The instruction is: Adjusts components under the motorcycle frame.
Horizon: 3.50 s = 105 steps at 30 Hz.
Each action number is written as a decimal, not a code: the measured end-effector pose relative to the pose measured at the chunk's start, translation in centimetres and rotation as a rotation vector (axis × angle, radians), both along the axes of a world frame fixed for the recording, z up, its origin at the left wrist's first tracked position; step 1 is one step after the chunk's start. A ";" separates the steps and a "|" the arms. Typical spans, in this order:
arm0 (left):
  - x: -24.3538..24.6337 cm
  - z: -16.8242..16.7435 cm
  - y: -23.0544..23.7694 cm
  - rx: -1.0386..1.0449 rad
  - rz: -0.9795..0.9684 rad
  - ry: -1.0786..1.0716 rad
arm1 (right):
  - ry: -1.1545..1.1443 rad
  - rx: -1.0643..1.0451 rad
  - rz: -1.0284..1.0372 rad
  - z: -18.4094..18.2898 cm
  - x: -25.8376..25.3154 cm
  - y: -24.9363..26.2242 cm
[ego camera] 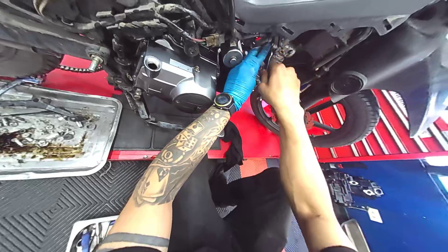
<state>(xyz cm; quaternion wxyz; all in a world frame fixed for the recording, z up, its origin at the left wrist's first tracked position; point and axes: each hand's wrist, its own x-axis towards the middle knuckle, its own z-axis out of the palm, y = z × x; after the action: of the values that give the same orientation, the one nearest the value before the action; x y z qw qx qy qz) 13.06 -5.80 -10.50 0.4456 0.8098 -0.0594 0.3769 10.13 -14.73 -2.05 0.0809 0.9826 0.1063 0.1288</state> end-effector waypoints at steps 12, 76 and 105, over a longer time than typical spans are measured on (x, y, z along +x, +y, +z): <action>0.1 -0.4 -0.4 -0.004 0.024 0.036 | -0.028 -0.001 -0.027 4.6 -0.6 2.1; 0.5 -0.7 -0.1 -0.050 -0.059 -0.042 | -0.095 0.101 0.016 -0.5 0.9 0.4; -0.1 -0.2 -0.1 -0.057 -0.025 0.019 | -0.237 0.513 0.232 -3.5 3.9 -0.1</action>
<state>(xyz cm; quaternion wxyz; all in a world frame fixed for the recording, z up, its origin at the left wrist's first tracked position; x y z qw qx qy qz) 12.96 -5.86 -10.71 0.4738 0.7995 -0.0543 0.3651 14.02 -14.86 -5.52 -0.1735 0.9304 0.1714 0.2736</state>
